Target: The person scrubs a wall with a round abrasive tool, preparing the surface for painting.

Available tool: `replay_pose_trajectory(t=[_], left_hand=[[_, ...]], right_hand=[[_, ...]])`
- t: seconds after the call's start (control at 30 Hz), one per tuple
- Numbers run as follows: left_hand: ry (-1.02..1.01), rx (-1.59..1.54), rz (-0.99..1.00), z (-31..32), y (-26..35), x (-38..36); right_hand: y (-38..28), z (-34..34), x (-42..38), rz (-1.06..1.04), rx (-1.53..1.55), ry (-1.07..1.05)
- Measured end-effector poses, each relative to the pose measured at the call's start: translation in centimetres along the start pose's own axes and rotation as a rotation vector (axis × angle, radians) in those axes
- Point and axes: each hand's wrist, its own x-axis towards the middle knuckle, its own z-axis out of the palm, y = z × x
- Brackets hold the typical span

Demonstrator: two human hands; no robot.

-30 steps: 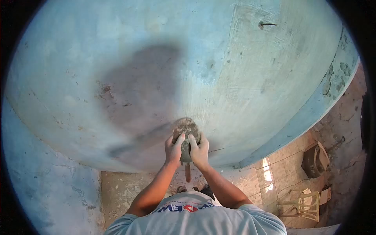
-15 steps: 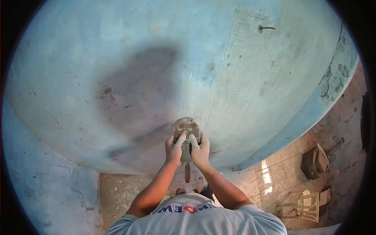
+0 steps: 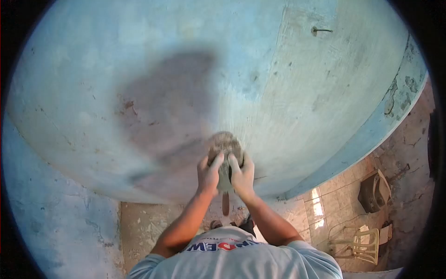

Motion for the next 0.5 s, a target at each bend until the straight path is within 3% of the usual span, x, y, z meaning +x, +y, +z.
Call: replay_pose_trajectory(t=[0.1,0.2,0.27,0.4,0.5], left_hand=[[0.020,0.035,0.100,0.6,0.3,2.4],[-0.110,-0.085,0.140,4.0,9.7,3.4],[-0.114,-0.125,0.123,5.1,11.5,3.1],[-0.066,0.002,0.067,2.5,6.0,1.9],[-0.007,0.028,-0.022,0.7,0.8,-0.2]], right_hand=[[-1.2,0.5,2.3,-0.072,0.060,0.019],[-9.7,1.7,7.5,-0.058,0.030,-0.068],[-11.4,1.9,8.3,-0.009,0.110,-0.063],[-6.3,1.0,4.9,-0.032,0.152,-0.025],[-1.7,-0.5,1.0,0.088,0.140,-0.026]])
